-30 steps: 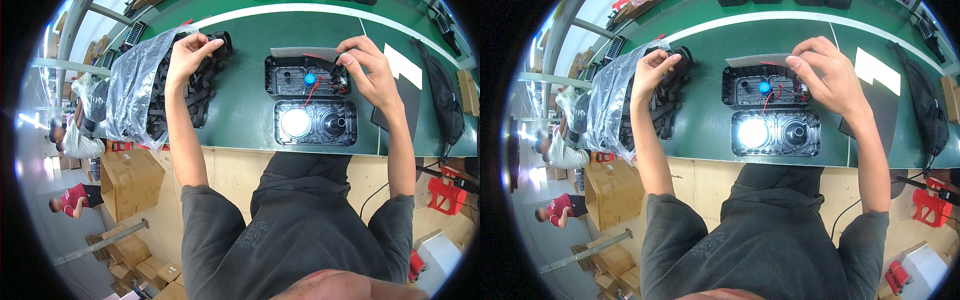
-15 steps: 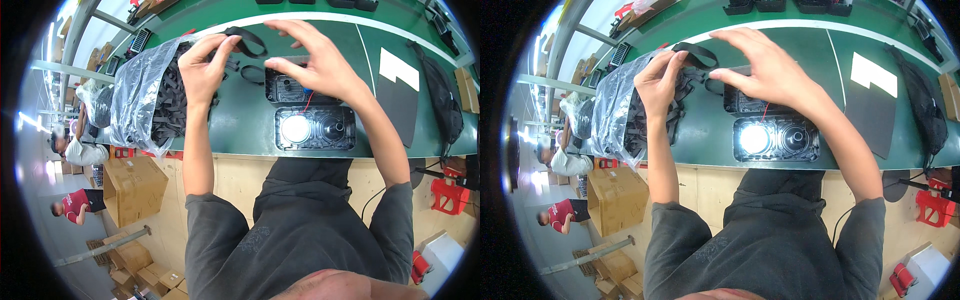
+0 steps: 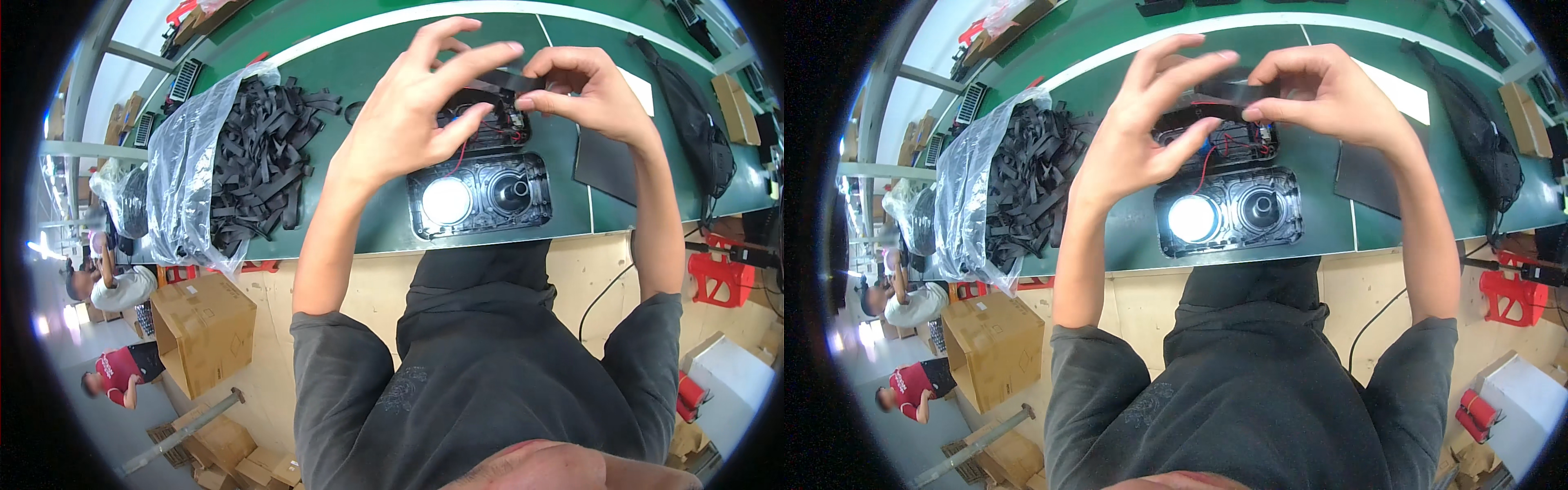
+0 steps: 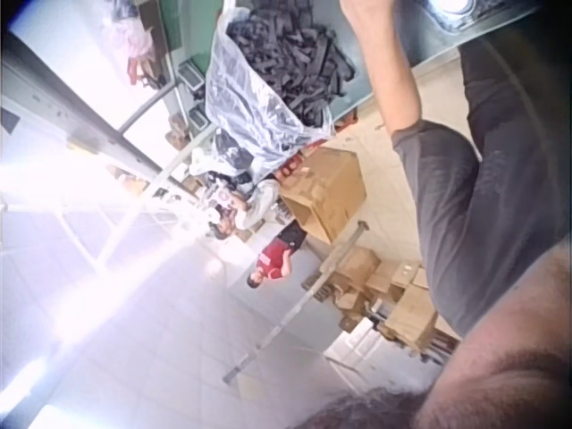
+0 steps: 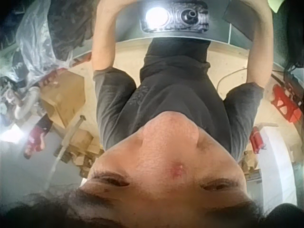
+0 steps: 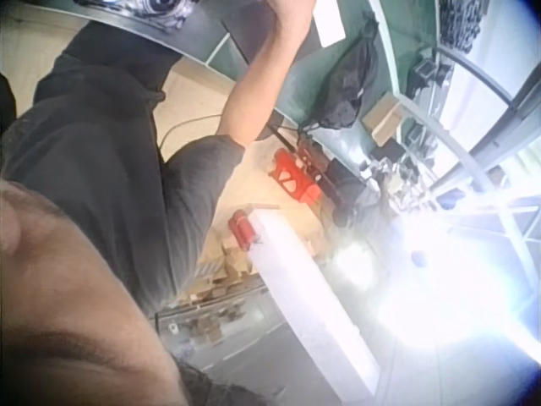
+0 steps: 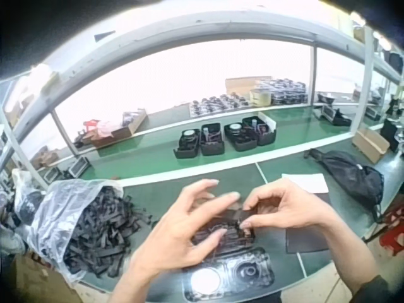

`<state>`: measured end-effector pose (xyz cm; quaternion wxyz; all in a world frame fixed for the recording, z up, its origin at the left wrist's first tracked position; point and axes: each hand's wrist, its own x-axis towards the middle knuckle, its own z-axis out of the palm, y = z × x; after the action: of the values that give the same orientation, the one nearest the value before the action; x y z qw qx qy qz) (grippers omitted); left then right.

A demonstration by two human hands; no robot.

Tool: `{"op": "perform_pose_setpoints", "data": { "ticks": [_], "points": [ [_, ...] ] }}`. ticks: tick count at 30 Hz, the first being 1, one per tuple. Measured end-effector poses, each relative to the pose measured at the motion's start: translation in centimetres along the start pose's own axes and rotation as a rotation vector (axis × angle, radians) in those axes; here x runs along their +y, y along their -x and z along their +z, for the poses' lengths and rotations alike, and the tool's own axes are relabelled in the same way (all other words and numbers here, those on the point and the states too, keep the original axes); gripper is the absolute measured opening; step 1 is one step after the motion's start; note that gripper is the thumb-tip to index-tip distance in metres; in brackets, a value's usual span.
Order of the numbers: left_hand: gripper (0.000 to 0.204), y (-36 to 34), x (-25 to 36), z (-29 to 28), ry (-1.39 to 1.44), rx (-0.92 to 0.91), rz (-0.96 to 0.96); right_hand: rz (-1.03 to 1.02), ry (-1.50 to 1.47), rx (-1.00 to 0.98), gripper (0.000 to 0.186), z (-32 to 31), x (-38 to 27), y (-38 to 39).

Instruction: Assembling or repairing a plastic electronic component housing by connecting wires and applying adhesive strips.

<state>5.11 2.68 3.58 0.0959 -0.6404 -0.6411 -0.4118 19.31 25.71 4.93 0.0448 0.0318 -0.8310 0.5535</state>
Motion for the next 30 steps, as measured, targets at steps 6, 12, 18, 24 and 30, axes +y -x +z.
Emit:
{"op": "perform_pose_setpoints", "data": {
  "ticks": [6,12,18,24,30],
  "points": [
    [0.024,-1.0,-0.3,1.6,-0.018,-0.189,-0.057,-0.291,0.438,0.023,0.018,-1.7,1.2,1.7],
    [0.016,-1.0,-0.4,3.8,-0.037,-0.210,-0.048,-0.349,0.319,0.201,0.022,-1.3,4.5,0.8],
    [0.018,-1.5,-0.7,4.8,-0.379,-0.373,-0.089,-0.180,0.337,0.154,0.040,-1.4,6.9,-0.8],
    [0.017,-1.2,-0.9,5.1,-0.410,-0.326,-0.082,-0.139,0.443,0.054,0.034,-2.3,8.0,-1.4],
    [0.018,-1.3,-0.9,4.9,-0.389,-0.341,-0.117,-0.080,0.348,-0.062,0.023,-3.8,8.6,-3.1]
  ]
}}
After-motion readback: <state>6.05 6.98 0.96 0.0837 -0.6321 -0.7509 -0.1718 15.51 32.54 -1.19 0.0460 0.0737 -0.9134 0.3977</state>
